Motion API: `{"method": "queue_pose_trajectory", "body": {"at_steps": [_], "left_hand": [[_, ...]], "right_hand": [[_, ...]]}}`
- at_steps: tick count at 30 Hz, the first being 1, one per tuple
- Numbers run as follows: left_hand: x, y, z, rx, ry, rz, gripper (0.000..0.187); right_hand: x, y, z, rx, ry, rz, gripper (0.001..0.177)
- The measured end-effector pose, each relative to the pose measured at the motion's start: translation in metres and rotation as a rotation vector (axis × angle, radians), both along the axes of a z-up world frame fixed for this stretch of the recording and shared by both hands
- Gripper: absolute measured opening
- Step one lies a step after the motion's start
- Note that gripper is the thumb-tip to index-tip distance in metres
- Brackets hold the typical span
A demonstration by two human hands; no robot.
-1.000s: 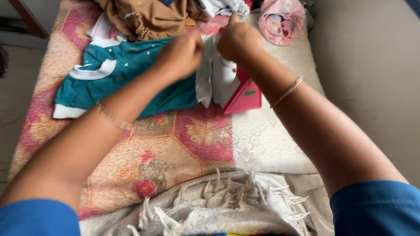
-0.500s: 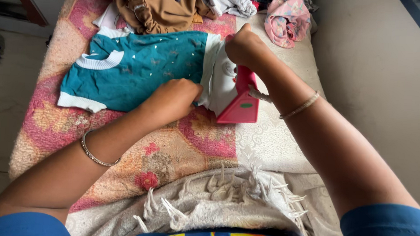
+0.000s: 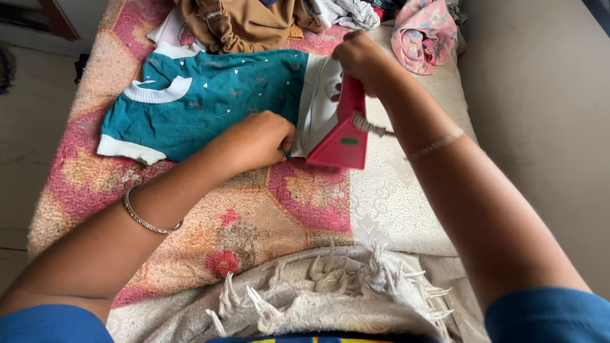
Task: The person irons a small teal and white garment on a patterned cloth-covered surface. They repeatedly fold the garment's edges and use a pink and white iron to press the fabric.
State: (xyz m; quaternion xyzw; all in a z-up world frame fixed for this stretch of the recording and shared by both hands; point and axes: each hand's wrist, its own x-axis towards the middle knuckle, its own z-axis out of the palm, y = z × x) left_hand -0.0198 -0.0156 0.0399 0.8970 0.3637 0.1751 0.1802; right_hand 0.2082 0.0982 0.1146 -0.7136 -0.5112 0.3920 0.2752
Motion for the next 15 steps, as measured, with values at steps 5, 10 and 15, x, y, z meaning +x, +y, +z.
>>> {"method": "queue_pose_trajectory", "body": {"at_steps": [5, 10, 15], "left_hand": [[0.000, 0.006, -0.004, 0.051, 0.007, -0.015, 0.019], [-0.002, 0.007, -0.005, 0.042, -0.009, -0.029, 0.020], [-0.002, 0.007, -0.003, 0.037, 0.008, -0.019, 0.020]], "right_hand": [[-0.015, -0.025, -0.006, 0.148, 0.150, -0.026, 0.051], [-0.001, 0.028, -0.008, 0.183, 0.009, -0.121, 0.046], [0.003, 0.036, -0.017, 0.253, -0.230, -0.043, 0.043]]}}
